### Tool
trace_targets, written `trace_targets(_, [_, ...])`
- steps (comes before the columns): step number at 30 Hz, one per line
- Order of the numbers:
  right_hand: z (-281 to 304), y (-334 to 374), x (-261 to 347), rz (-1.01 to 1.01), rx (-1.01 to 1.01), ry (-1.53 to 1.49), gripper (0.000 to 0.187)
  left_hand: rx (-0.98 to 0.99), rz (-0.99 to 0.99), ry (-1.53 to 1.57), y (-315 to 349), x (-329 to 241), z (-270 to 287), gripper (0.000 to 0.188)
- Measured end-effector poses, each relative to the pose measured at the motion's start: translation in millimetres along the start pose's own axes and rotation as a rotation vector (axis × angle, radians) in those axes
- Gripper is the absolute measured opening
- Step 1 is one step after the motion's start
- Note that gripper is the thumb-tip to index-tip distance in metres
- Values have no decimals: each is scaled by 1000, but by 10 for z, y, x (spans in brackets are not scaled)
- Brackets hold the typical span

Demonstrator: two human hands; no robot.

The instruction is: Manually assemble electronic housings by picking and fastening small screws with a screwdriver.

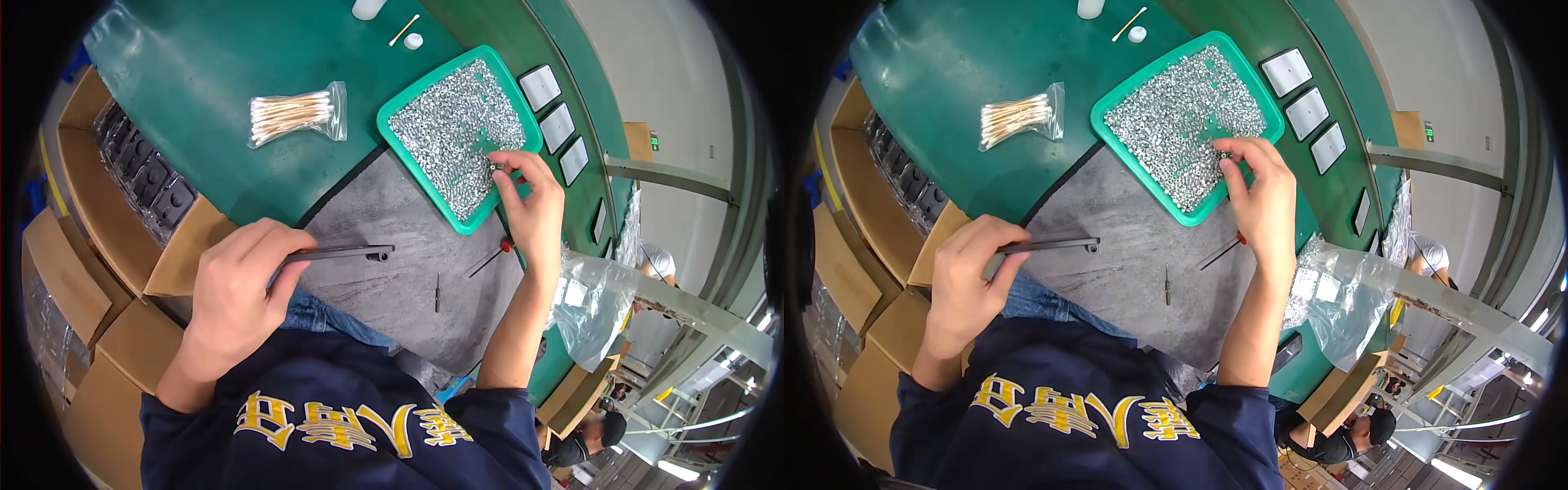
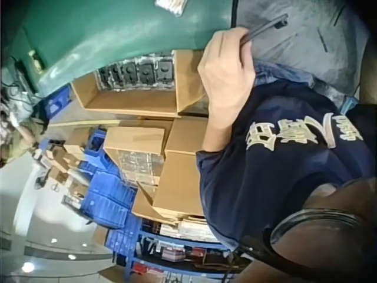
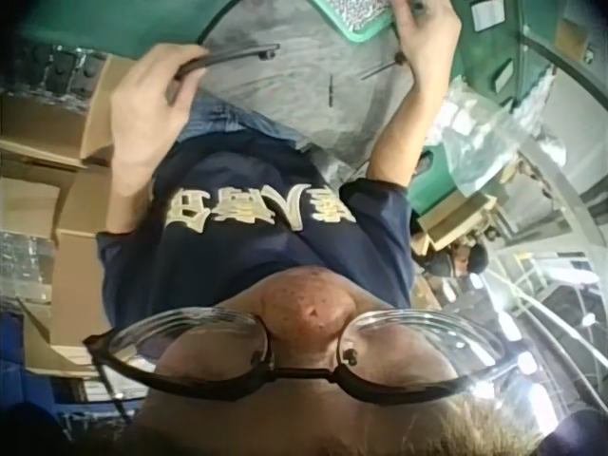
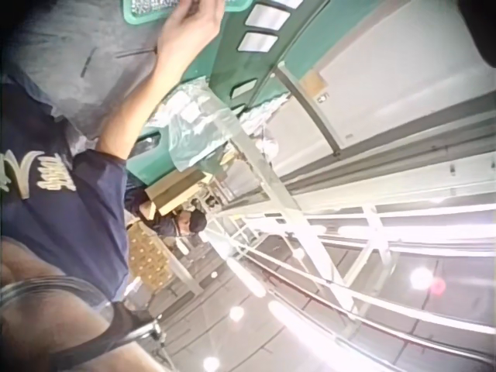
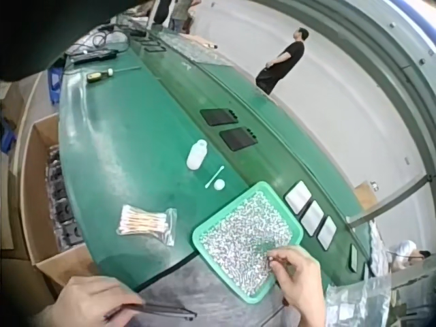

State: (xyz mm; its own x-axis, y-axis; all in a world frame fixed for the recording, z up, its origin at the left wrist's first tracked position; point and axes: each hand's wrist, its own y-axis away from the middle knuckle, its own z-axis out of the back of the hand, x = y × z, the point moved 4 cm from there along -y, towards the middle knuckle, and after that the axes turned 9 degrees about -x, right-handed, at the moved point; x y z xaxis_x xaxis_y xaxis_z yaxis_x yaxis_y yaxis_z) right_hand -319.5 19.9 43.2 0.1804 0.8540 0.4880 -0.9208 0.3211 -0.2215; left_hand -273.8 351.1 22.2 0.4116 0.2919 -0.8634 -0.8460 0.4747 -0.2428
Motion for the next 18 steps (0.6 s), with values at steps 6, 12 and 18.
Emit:
trace_targets(6, [-9, 39, 173, -52, 87, 53, 21, 30, -131, -117, -41, -250, -52, 27])
trace_targets(12, [-195, -36, 83, -26, 55, 89, 21, 40, -263, -97, -46, -373, -488, 24])
trace_targets(18, [-145, -69, 103, -65, 35, 43, 21, 125, -218, -235, -111, -366, -673, 26])
